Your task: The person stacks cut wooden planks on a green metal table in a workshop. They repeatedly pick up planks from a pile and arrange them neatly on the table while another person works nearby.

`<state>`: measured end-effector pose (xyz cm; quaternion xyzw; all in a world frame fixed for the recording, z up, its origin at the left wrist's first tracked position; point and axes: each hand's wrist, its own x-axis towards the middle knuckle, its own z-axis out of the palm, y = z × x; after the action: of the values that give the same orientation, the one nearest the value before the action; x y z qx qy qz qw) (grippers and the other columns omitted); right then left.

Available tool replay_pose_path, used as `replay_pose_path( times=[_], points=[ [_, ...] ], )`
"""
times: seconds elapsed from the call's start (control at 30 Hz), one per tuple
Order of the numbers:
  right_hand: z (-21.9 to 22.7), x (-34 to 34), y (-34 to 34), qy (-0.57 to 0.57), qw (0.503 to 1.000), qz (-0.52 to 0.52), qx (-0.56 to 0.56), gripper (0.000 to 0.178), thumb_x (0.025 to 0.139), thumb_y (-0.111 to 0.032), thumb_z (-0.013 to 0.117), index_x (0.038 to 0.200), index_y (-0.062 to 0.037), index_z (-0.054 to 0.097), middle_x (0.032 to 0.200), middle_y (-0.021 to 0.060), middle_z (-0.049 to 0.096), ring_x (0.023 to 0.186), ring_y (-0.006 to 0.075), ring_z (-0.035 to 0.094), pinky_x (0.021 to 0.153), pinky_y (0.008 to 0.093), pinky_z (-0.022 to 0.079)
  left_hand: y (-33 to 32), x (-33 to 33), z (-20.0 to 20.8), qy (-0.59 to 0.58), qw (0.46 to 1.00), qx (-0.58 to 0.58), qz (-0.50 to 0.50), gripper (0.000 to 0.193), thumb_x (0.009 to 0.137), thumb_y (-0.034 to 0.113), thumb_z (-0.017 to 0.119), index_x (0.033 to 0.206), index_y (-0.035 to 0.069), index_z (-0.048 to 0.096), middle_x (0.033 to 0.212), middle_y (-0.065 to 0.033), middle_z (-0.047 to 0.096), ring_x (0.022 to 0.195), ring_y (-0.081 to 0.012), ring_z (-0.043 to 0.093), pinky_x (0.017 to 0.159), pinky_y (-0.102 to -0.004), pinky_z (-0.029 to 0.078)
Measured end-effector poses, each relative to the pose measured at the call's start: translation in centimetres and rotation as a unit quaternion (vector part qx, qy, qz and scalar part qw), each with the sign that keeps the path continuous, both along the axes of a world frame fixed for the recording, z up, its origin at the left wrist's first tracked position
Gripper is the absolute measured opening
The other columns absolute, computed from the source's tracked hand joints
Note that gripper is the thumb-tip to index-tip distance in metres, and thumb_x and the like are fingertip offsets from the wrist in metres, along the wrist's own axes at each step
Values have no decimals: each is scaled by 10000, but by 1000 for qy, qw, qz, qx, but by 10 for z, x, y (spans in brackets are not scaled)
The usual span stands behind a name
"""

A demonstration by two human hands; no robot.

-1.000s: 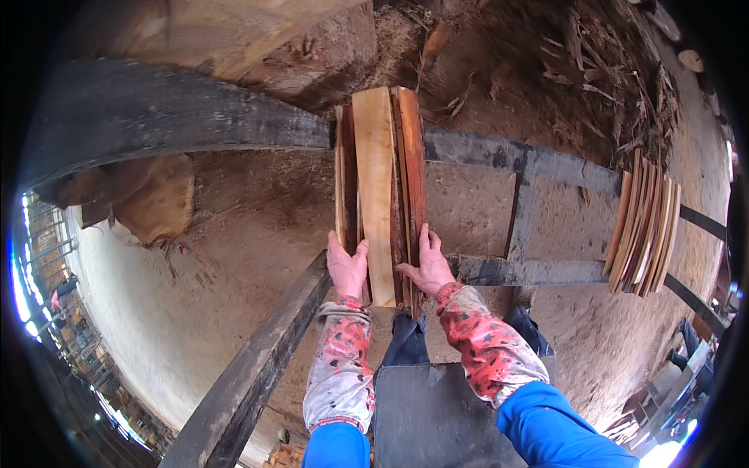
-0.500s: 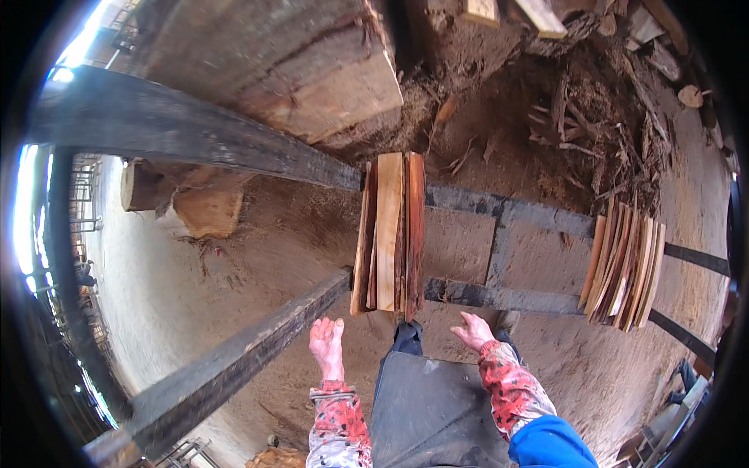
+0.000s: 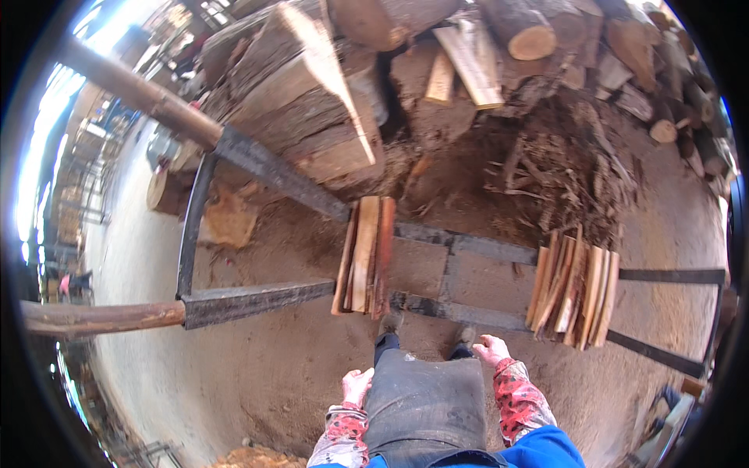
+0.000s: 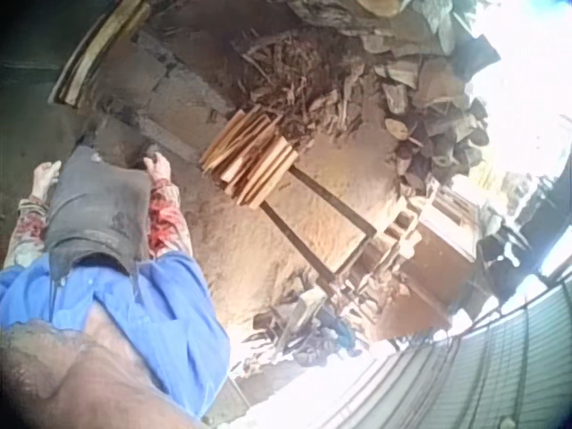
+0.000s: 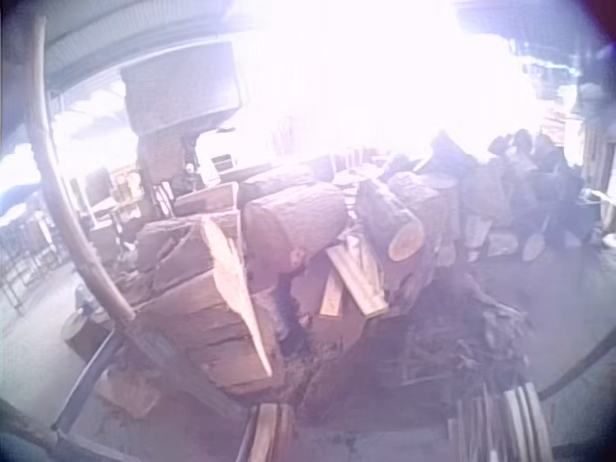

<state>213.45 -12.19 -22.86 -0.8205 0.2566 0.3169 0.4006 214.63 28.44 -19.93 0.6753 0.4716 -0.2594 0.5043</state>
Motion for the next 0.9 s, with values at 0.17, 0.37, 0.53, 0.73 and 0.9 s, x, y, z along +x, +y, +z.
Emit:
replay_pose_path(
  times=[0.17, 0.37, 0.53, 0.73, 0.9],
  points=[
    [9, -74, -45, 14, 993, -96, -70, 548, 793, -361, 721, 1180, 18, 637, 1083, 216, 686, 1024, 304, 670, 903, 375, 522, -47, 34, 9, 25, 990, -67, -118, 542, 780, 159, 803, 1167, -91, 516, 862, -97, 654, 698, -140, 636, 586, -251, 541],
    [17, -169, 6, 5, 957, -283, -69, 508, 778, -382, 744, 1102, 3, 676, 1010, 194, 707, 959, 285, 689, 856, 374, 538, -55, 94, -20, 22, 954, -142, -263, 403, 819, 222, 774, 1055, -46, 588, 864, -91, 664, 709, -148, 656, 594, -271, 555],
    [-9, -231, 84, 4, 876, -482, 23, 504, 768, -343, 754, 1100, 27, 672, 1025, 178, 711, 975, 255, 682, 887, 356, 522, -66, 142, -8, 8, 923, -140, -359, 349, 820, 253, 774, 964, -28, 624, 804, -80, 668, 681, -144, 655, 573, -266, 551],
    [29, -254, 109, 16, 787, -611, 83, 403, 848, -216, 723, 1166, 12, 624, 882, 59, 682, 712, 112, 632, 617, 268, 525, -109, 148, 7, 0, 885, -129, -448, 313, 838, 218, 757, 942, -38, 609, 773, -93, 657, 632, -150, 638, 534, -269, 537],
    [15, -311, 75, -9, 778, -627, 20, 458, 831, -269, 731, 1184, 6, 630, 939, 83, 699, 799, 142, 657, 724, 298, 537, -188, 99, 23, 46, 841, -115, -526, 284, 853, 190, 742, 933, -43, 601, 763, -102, 657, 627, -162, 646, 527, -267, 538]
  ],
)
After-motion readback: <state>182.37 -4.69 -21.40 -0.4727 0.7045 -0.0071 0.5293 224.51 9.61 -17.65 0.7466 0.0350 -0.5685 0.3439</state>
